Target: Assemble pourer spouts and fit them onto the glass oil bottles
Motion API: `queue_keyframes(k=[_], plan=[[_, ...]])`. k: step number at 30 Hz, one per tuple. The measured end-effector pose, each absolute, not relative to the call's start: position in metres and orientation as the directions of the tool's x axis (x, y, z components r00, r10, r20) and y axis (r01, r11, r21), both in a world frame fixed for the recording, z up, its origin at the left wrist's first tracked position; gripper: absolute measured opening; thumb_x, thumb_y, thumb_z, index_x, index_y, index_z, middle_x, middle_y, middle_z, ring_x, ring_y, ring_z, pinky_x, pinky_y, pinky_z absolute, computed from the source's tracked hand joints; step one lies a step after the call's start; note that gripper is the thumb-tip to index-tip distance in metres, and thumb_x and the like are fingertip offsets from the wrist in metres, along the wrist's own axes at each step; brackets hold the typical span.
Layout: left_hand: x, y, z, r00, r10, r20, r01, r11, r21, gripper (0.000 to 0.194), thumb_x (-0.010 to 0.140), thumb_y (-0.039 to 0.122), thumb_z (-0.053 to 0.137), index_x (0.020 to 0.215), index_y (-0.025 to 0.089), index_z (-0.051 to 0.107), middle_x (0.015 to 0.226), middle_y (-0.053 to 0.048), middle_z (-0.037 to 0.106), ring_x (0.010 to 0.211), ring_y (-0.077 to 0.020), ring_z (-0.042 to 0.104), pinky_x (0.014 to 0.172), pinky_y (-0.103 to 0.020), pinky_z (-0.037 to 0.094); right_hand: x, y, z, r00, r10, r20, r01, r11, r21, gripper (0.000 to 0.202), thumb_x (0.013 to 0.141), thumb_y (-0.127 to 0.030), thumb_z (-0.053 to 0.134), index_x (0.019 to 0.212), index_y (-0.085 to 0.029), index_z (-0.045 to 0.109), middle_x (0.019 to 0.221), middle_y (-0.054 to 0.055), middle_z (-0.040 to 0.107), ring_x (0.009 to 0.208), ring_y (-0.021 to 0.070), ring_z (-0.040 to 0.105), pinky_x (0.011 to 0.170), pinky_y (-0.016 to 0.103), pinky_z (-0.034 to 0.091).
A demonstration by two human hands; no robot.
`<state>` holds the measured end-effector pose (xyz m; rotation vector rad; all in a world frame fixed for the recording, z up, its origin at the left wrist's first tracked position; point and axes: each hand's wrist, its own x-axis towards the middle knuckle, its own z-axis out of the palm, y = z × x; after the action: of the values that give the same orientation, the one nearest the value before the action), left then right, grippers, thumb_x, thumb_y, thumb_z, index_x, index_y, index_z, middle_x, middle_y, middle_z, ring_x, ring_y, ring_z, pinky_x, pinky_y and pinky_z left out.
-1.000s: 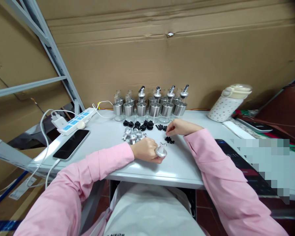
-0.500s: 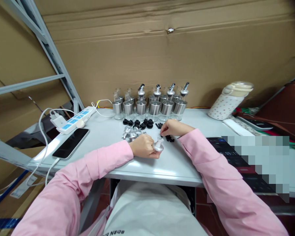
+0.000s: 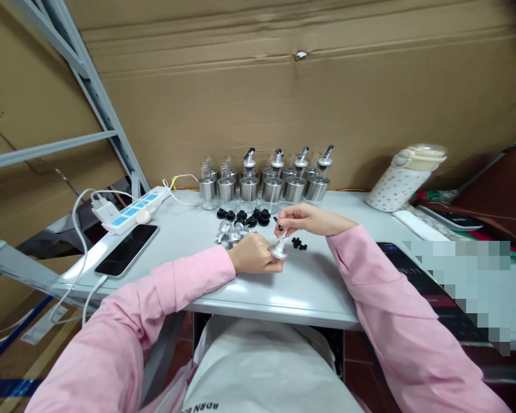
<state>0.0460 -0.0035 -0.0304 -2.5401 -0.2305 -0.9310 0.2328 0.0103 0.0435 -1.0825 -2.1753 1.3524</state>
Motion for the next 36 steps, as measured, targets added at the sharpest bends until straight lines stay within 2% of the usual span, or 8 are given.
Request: queue_keyframes(k=[5,13,20,26,36], plan=[[0.0476,-0.0055,-0.0294,0.714,0.045,0.699,0.35,-0.887,-0.301,0.041,0.078,0.022,0.04,0.038,0.017,0.045,0.034,0.0,0.047,0.034,-0.0108,0.045,0.043,-0.026,0.028,0.2409,0.0045,0.0497,-0.702,0.697,-0.142,0.308,0.117,-0.944,0.03,0.074,-0.042,0.063,0.08,-0.013,0.055,0.076,0.004,0.067,0.073,0.0133,0.064,0.074,0.031,0.05],[0.0482,-0.0059,-0.0297,0.706,0.092,0.702,0.39,-0.878,-0.277,0.041,0.079,0.022,0.04,0.038,0.017,0.046,0.035,0.0,0.049,0.034,-0.0108,0.046,0.042,-0.025,0.027,0.2431,0.0007,0.0533,-0.764,0.637,-0.097,0.217,0.113,-0.97,0.024,0.076,-0.035,0.064,0.075,-0.014,0.052,0.072,0.003,0.068,0.067,0.0112,0.064,0.066,0.027,0.05],[0.0487,-0.0063,-0.0298,0.732,0.103,0.674,0.392,-0.872,-0.292,0.042,0.079,0.025,0.042,0.038,0.017,0.046,0.033,0.0,0.047,0.034,-0.0111,0.046,0.042,-0.026,0.028,0.2402,0.0032,0.0514,-0.771,0.631,-0.084,0.237,0.162,-0.958,0.024,0.076,-0.035,0.064,0.078,-0.013,0.054,0.064,-0.002,0.061,0.059,0.0076,0.056,0.058,0.023,0.043],[0.0488,-0.0068,-0.0298,0.719,0.09,0.689,0.385,-0.877,-0.288,0.043,0.079,0.023,0.042,0.037,0.017,0.046,0.034,0.0,0.048,0.034,-0.0111,0.046,0.042,-0.026,0.028,0.2392,0.0058,0.0473,-0.805,0.591,-0.052,0.22,0.217,-0.951,0.025,0.074,-0.033,0.066,0.069,-0.013,0.052,0.058,-0.004,0.058,0.054,0.0064,0.051,0.054,0.022,0.038],[0.0485,-0.0061,-0.031,0.759,0.127,0.639,0.385,-0.879,-0.282,0.043,0.08,0.025,0.042,0.039,0.017,0.046,0.035,0.0,0.048,0.035,-0.0107,0.047,0.043,-0.026,0.029,0.2403,0.0062,0.0475,-0.805,0.585,-0.1,0.249,0.181,-0.951,0.028,0.076,-0.039,0.063,0.071,-0.013,0.053,0.06,-0.002,0.059,0.055,0.0067,0.053,0.056,0.023,0.04]])
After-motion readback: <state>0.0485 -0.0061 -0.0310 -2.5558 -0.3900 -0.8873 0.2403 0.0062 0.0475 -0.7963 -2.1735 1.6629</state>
